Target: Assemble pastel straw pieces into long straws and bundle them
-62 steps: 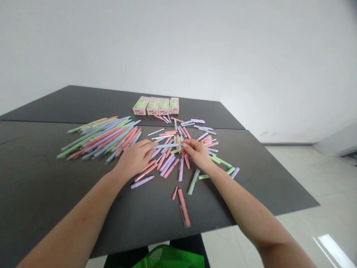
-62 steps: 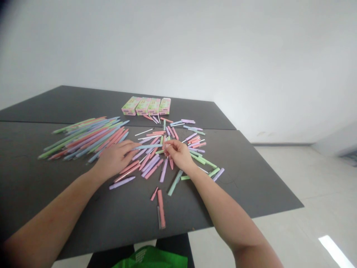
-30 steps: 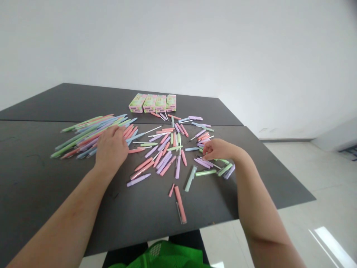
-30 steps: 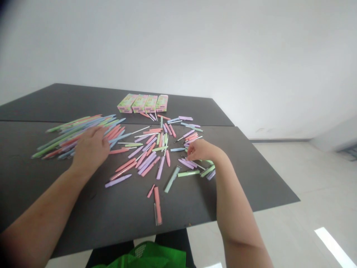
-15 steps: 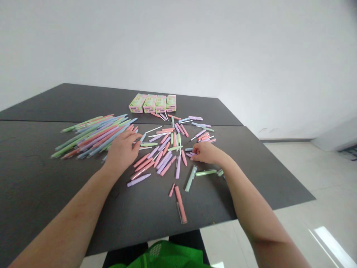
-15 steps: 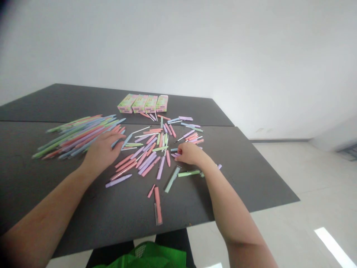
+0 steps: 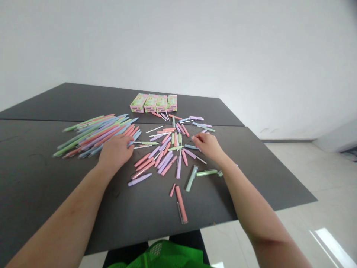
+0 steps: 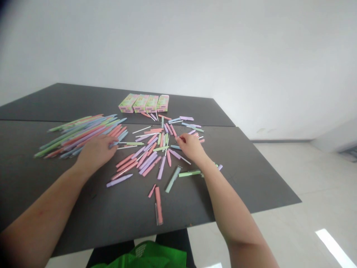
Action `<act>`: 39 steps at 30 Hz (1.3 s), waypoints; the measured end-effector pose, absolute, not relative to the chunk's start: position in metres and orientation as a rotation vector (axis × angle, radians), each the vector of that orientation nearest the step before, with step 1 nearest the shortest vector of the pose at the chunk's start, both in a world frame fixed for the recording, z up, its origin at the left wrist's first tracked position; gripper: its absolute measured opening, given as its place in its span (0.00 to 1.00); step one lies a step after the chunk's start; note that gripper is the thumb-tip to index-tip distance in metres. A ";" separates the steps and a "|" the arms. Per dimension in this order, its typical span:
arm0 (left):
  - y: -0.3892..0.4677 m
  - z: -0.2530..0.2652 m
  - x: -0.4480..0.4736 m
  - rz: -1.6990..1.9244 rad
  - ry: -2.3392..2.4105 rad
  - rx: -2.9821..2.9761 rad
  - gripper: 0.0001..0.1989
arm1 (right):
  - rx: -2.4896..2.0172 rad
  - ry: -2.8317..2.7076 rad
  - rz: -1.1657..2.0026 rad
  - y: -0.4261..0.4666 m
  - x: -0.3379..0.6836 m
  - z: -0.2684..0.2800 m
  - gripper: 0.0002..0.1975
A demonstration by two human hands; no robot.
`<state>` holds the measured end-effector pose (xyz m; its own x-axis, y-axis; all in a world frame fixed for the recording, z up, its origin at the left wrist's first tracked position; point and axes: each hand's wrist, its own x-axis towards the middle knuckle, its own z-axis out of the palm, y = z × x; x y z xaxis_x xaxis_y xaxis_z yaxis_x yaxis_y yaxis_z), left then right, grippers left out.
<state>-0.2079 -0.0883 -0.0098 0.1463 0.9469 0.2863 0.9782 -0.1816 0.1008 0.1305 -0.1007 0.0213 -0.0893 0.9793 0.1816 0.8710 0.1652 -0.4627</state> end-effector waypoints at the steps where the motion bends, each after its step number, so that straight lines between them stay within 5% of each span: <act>1: -0.088 -0.010 -0.209 -0.435 -1.943 -2.284 0.19 | -1.761 -1.955 0.348 -0.100 0.133 0.024 0.17; 11: -0.089 -0.010 -0.204 -0.465 -1.865 -2.303 0.17 | -1.837 -1.910 0.553 -0.092 0.152 0.026 0.15; 39: -0.087 -0.008 -0.183 -0.395 -1.938 -2.513 0.16 | -1.838 -2.084 0.389 -0.096 0.133 0.012 0.14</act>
